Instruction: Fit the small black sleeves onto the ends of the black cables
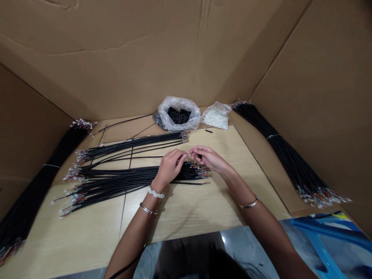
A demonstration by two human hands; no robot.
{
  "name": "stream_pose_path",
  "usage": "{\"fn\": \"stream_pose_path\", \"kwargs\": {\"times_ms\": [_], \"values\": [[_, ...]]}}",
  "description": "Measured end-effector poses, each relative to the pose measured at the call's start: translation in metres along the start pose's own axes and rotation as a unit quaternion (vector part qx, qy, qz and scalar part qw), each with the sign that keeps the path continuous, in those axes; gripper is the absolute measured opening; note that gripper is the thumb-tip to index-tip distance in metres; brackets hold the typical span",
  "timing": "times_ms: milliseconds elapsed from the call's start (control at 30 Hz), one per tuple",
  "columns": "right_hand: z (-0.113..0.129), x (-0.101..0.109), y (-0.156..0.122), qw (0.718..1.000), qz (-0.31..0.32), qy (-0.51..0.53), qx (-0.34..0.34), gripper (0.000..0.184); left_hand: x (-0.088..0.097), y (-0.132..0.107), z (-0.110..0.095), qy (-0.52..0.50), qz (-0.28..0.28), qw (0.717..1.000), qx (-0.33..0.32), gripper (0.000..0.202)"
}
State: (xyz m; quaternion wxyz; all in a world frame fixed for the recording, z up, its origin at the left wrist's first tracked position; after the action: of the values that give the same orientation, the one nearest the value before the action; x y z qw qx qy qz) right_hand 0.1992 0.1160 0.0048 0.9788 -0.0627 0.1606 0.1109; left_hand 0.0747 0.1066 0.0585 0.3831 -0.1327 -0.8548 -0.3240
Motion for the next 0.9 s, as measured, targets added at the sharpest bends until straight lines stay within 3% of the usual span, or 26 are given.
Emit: {"fn": "stream_pose_path", "kwargs": {"times_ms": [167, 367, 567, 733, 800, 900], "values": [[0.002, -0.007, -0.003, 0.996, 0.003, -0.083, 0.019, 0.043, -0.004, 0.000, 0.002, -0.009, 0.028, 0.999, 0.012, 0.029], [0.011, -0.014, -0.004, 0.964, 0.025, -0.231, 0.131, 0.036, -0.006, 0.000, -0.001, 0.010, 0.047, 0.999, -0.004, 0.030], [0.006, -0.014, -0.003, 0.985, 0.036, -0.152, 0.068, 0.039, -0.001, -0.004, -0.012, 0.074, -0.034, 0.993, -0.081, 0.020], [-0.005, -0.013, -0.003, 0.999, 0.043, 0.006, -0.022, 0.020, 0.001, -0.006, -0.013, 0.063, -0.069, 0.991, -0.096, 0.016], [-0.005, -0.011, -0.003, 0.997, 0.046, 0.057, -0.023, 0.013, 0.002, -0.006, -0.013, 0.059, -0.071, 0.991, -0.094, 0.015], [-0.003, -0.009, -0.004, 0.996, 0.047, 0.072, -0.011, 0.018, 0.005, -0.005, -0.014, 0.049, -0.075, 0.992, -0.090, 0.016]]}}
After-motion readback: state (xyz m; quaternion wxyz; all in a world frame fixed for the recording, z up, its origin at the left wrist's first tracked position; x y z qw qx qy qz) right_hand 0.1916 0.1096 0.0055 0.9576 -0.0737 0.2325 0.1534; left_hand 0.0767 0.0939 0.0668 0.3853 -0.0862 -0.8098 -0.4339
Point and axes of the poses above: each hand's wrist, its own y-axis towards the middle knuckle, its own x-axis out of the back of the hand, z = x × y, the point moved 8 cm from there along y, towards the middle knuckle, and after that the axes turned 5 degrees about x, right-handed, at the moved point
